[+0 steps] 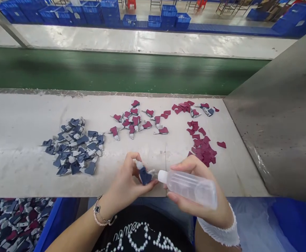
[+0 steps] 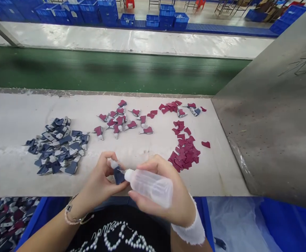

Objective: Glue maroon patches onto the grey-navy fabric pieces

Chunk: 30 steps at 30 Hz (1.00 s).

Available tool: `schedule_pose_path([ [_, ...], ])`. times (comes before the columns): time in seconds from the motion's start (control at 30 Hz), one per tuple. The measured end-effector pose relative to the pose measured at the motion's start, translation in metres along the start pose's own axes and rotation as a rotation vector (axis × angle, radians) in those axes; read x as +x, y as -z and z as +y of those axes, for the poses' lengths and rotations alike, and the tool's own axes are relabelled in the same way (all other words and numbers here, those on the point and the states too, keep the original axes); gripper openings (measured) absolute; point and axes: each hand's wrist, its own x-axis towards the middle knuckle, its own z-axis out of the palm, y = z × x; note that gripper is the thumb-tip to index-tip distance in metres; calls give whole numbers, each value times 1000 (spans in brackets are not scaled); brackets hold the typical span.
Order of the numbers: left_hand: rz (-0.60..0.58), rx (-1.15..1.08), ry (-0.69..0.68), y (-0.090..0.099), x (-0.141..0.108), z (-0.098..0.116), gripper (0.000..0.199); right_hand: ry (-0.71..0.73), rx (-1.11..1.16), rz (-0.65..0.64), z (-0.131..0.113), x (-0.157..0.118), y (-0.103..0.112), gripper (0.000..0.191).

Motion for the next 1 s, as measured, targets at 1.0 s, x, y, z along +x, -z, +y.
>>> schedule_pose_path([
  [1.0, -29, -207, -27, 0, -12, 8, 44, 285, -564, 75, -30, 7, -32, 15],
])
